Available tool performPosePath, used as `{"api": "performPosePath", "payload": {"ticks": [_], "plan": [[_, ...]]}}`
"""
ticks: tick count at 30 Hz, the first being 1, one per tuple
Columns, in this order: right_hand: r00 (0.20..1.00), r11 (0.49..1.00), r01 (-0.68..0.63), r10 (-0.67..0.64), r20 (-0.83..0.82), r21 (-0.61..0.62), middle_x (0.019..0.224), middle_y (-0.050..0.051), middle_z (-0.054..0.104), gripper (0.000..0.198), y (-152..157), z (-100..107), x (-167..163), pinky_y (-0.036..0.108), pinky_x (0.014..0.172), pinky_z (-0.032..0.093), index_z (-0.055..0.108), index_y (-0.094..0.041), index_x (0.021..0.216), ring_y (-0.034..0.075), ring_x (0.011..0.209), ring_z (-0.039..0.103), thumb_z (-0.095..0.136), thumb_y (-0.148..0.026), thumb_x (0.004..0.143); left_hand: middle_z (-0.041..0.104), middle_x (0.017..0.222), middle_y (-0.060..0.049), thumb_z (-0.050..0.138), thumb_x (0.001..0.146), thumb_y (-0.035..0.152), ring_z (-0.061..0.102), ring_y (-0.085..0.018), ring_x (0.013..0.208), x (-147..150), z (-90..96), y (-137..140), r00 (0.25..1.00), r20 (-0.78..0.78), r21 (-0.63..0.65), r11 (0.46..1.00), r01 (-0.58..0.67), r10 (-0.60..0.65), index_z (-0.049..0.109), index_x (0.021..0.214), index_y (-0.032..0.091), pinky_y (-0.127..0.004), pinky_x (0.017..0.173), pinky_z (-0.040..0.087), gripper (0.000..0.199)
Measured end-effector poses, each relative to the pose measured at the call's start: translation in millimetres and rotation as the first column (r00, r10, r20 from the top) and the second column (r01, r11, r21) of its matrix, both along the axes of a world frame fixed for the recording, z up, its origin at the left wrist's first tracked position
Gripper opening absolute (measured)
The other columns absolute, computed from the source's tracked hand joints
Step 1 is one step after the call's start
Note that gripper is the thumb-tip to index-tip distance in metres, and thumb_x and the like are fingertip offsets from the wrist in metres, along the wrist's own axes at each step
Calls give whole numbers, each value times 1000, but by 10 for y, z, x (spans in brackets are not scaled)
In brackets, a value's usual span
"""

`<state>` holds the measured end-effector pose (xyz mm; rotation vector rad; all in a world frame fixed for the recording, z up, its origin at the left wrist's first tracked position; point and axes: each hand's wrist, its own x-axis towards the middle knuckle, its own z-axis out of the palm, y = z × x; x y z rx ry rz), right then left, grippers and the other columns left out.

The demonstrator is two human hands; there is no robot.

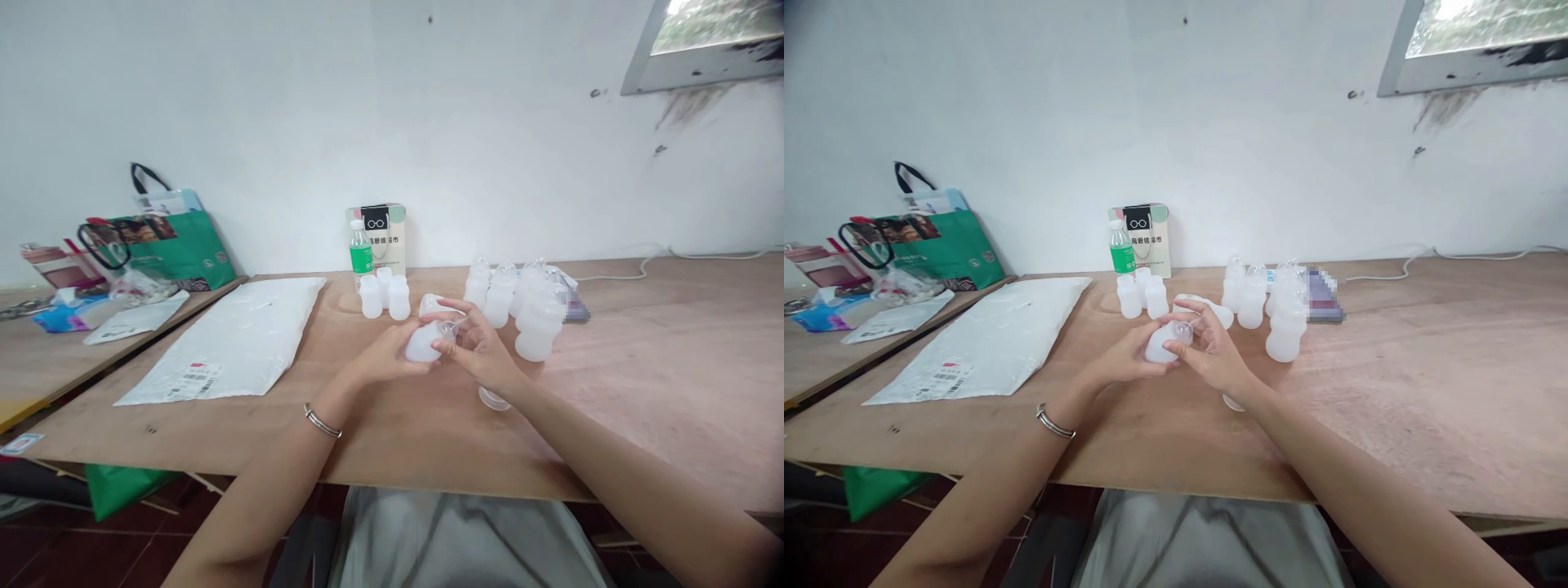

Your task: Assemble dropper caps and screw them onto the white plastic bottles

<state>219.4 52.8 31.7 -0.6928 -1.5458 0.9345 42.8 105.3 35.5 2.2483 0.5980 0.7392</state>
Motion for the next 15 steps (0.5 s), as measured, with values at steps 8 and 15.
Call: {"api": "performPosePath", "payload": {"ticks": [8,15], "plan": [[994,1000,-13,11,105,22,129,8,58,54,1,-25,4,42,94,49,41,-30,126,20,109,60,68,-36,80,62,114,-9,64,77,34,59,-26,100,-23,1,-1,988,-123,161,985,-69,89,47,125,20,-38,85,46,53],[963,964,266,-265,-39,26,122,8,62,36,240,-4,129,43,98,46,48,-28,112,21,116,57,59,-47,84,62,110,-9,64,77,43,60,-25,98,-34,40,68,907,73,259,871,-418,414,46,115,20,-34,83,46,48]]}}
